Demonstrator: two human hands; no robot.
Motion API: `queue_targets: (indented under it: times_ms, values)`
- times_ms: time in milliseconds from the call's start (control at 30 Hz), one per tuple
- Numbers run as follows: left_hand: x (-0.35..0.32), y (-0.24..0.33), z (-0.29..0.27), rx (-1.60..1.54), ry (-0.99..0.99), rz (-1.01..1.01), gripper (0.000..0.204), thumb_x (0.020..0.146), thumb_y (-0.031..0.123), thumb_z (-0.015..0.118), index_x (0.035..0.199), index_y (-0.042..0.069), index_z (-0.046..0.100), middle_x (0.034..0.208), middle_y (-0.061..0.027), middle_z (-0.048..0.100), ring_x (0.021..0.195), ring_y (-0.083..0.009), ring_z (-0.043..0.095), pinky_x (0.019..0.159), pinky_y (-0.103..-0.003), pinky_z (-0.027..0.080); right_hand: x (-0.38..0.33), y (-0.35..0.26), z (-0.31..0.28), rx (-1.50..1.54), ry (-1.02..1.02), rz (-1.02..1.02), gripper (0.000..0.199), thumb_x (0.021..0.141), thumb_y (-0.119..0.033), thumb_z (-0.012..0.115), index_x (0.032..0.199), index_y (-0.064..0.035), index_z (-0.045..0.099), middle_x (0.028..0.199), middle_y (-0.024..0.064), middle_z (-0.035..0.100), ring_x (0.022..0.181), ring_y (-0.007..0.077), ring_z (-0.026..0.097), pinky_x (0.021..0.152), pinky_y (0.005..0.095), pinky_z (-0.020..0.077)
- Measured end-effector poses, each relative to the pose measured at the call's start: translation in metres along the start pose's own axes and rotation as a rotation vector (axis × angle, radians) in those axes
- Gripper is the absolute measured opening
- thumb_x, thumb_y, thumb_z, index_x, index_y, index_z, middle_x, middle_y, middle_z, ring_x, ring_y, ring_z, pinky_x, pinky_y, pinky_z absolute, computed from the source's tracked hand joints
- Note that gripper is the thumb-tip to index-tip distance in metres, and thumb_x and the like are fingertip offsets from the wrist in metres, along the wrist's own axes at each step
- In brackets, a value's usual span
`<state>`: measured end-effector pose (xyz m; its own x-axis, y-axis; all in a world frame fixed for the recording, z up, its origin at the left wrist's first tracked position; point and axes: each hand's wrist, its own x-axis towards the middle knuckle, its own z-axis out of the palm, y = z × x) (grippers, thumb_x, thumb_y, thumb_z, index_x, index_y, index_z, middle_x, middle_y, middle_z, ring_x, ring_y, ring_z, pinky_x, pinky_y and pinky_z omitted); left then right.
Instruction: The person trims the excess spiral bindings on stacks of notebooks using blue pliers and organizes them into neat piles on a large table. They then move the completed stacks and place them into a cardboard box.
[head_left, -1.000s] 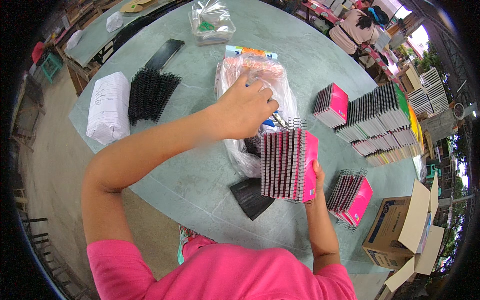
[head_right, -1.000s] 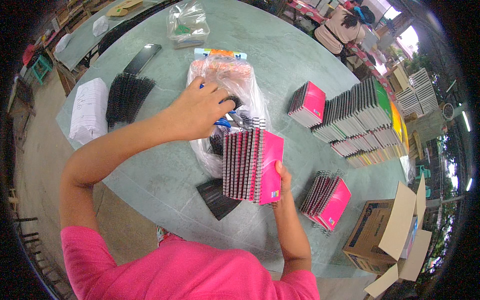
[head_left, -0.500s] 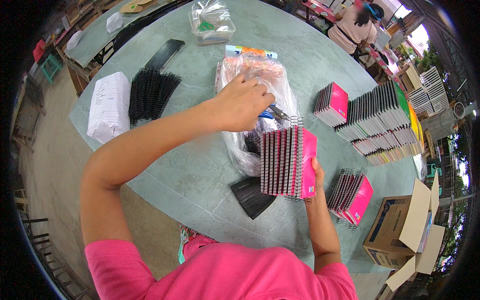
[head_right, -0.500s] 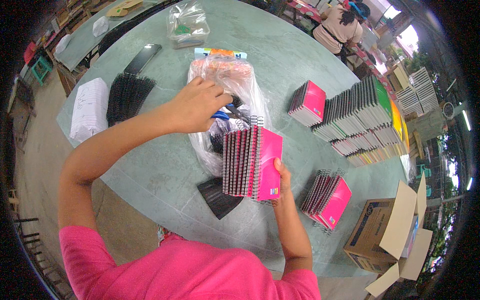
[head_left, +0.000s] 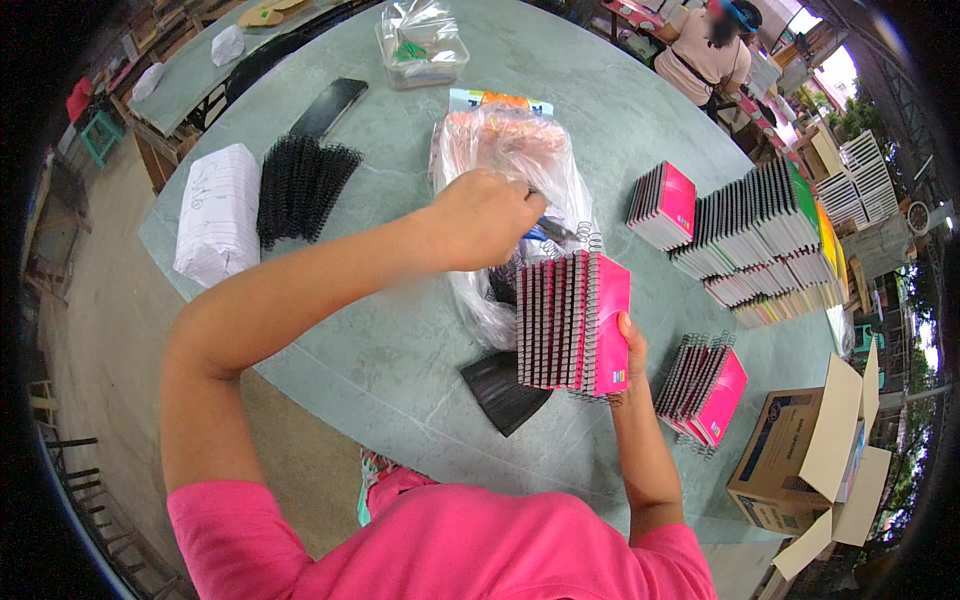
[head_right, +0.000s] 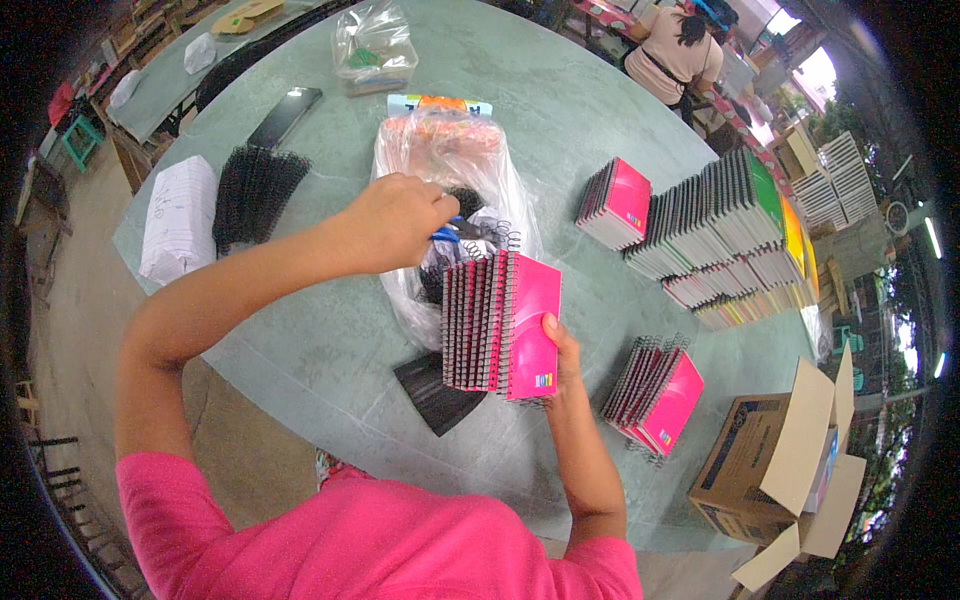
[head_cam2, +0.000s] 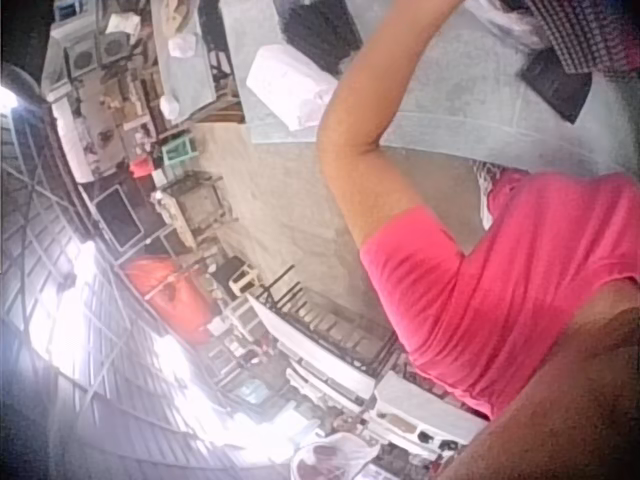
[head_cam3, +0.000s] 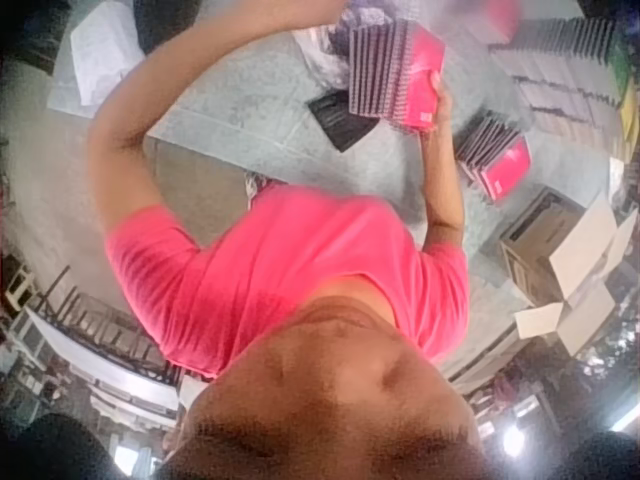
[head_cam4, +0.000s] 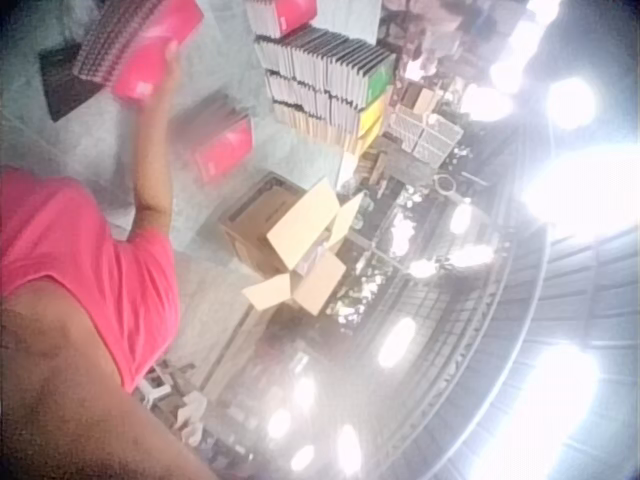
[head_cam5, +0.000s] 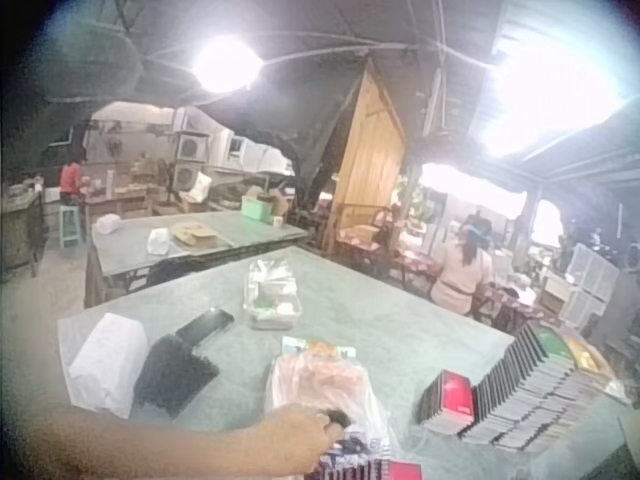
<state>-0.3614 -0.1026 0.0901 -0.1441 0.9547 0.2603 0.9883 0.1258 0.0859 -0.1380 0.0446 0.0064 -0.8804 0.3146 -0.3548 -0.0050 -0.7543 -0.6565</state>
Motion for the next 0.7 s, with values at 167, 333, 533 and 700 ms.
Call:
queue_targets:
  times_ms: [167,333,533,700]
  values:
    - [0.001,0.002,-0.007,0.084,0.150,0.094,0.032,0.062,0.011,0.063,0.092,0.005,0.056,0.091,-0.0104,0.056,0.090,-0.0263,0.053,0.076,-0.036,0.040,0.002,0.000,-0.007,0.007,0.016,0.004,0.066,0.069,-0.037,0.068,0.116,0.0021,0.043,0.101,0.0154,0.058,0.088,0.0266,0.059,0.080,0.0379,0.0488]
    - [0.004,0.010,-0.008,0.072,0.069,0.111,0.030,0.062,0.010,0.063,0.091,0.005,0.056,0.092,-0.0098,0.056,0.088,-0.0252,0.054,0.075,-0.035,0.041,0.000,-0.001,0.004,0.004,-0.015,0.014,0.066,0.069,-0.036,0.068,0.116,0.0023,0.043,0.102,0.0156,0.058,0.088,0.0264,0.059,0.080,0.0379,0.0489]
    - [0.001,0.007,-0.001,-0.054,-0.024,0.061,0.026,0.063,0.013,0.064,0.086,0.003,0.056,0.079,-0.0126,0.058,0.079,-0.0302,0.058,0.069,-0.039,0.044,0.000,0.000,0.000,-0.002,0.004,0.027,0.066,0.069,-0.035,0.068,0.116,0.0025,0.043,0.103,0.0156,0.057,0.089,0.0262,0.058,0.081,0.0378,0.0481]
    - [-0.001,0.002,-0.001,-0.337,-0.221,-0.123,0.022,0.071,0.019,0.065,0.081,0.002,0.057,0.081,-0.0161,0.059,0.078,-0.0323,0.058,0.068,-0.040,0.045,0.001,0.001,-0.007,-0.020,0.025,0.028,0.065,0.070,-0.036,0.066,0.117,0.0023,0.043,0.102,0.0149,0.057,0.091,0.0263,0.058,0.081,0.0380,0.0478]
